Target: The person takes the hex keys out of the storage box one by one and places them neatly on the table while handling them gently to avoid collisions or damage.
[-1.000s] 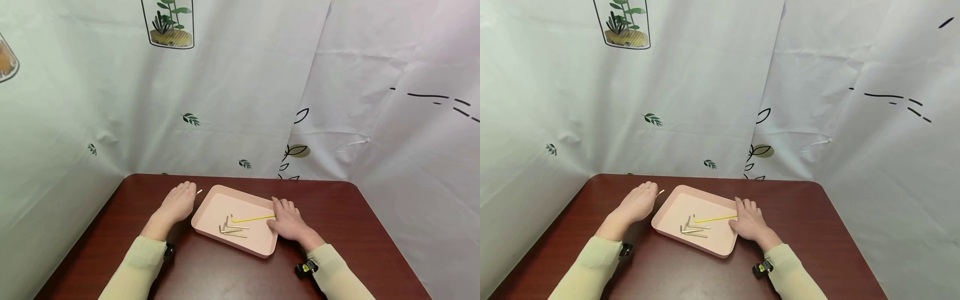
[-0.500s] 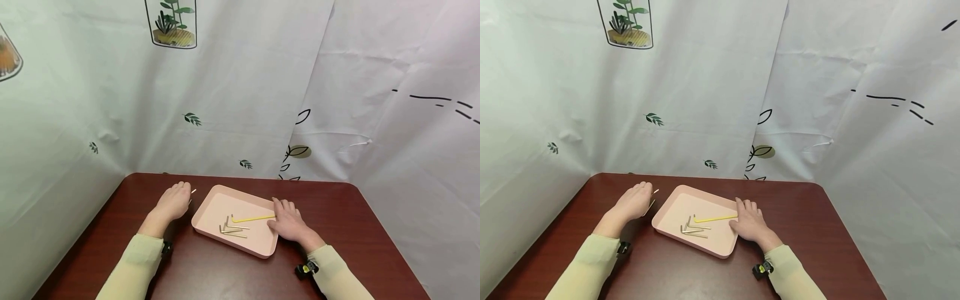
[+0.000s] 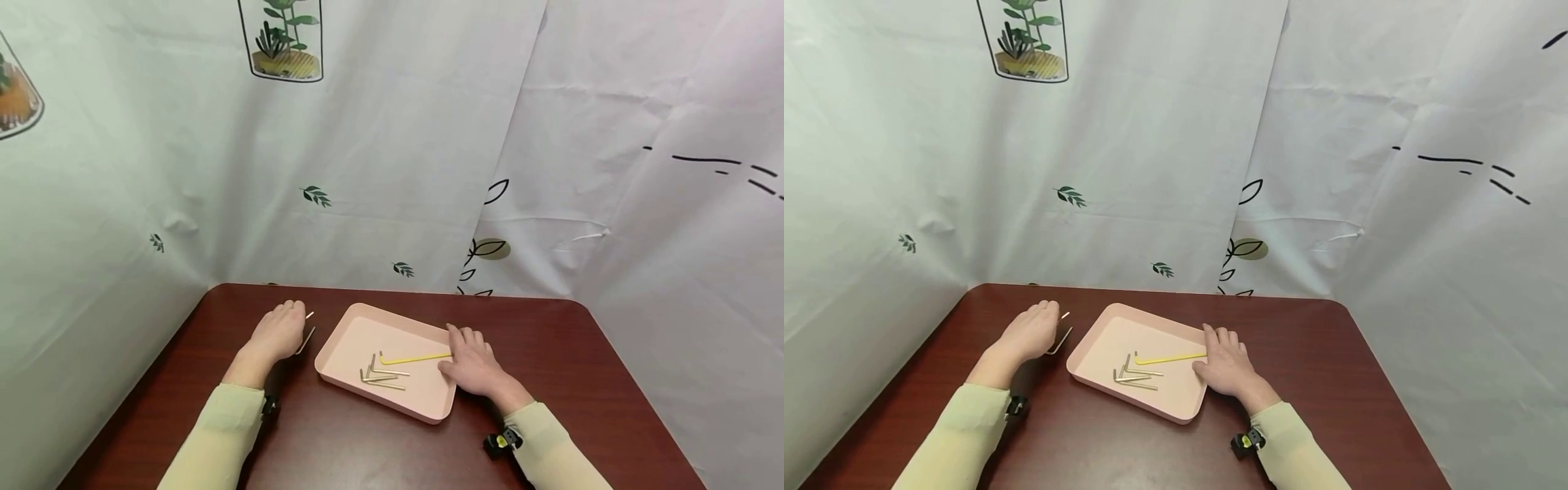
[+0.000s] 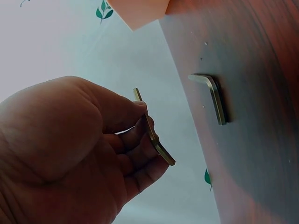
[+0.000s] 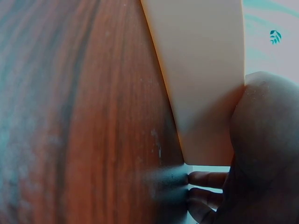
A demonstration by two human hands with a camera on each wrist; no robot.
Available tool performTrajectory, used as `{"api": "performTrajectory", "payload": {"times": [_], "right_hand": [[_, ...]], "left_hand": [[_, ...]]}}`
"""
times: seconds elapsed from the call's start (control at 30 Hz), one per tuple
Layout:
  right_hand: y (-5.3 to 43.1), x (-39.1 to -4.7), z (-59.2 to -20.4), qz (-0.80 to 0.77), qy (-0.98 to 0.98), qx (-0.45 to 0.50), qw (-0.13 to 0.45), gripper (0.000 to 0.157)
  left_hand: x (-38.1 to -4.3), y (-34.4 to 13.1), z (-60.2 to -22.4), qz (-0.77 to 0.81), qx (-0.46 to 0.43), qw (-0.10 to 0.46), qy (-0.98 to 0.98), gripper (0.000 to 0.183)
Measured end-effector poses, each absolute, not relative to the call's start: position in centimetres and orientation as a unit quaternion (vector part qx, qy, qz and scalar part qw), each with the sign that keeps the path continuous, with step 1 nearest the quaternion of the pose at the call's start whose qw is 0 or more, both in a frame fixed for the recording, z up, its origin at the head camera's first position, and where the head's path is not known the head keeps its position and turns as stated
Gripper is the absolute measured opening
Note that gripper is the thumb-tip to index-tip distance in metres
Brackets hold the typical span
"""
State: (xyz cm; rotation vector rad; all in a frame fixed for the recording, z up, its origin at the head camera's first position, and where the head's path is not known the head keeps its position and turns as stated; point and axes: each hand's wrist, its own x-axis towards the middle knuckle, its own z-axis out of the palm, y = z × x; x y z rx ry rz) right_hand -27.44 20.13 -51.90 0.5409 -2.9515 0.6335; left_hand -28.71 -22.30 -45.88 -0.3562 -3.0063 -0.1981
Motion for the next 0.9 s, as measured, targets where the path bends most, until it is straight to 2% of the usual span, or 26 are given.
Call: {"api": "performTrajectory", "payload": {"times": [0.27, 0.9], "right_hand": [[20.2, -27.4, -51.6, 0.202, -0.963, 0.177, 0.036, 0.084], [20.0, -27.6, -52.1, 0.207, -0.963, 0.17, 0.032, 0.085]], "left_hand": [[-28.5, -23.0, -45.7, -0.071, -0.093, 0.031, -0.993, 0.006], [-28.5, -24.1, -46.6, -0.089, -0.068, -0.005, -0.994, 0.017]]}}
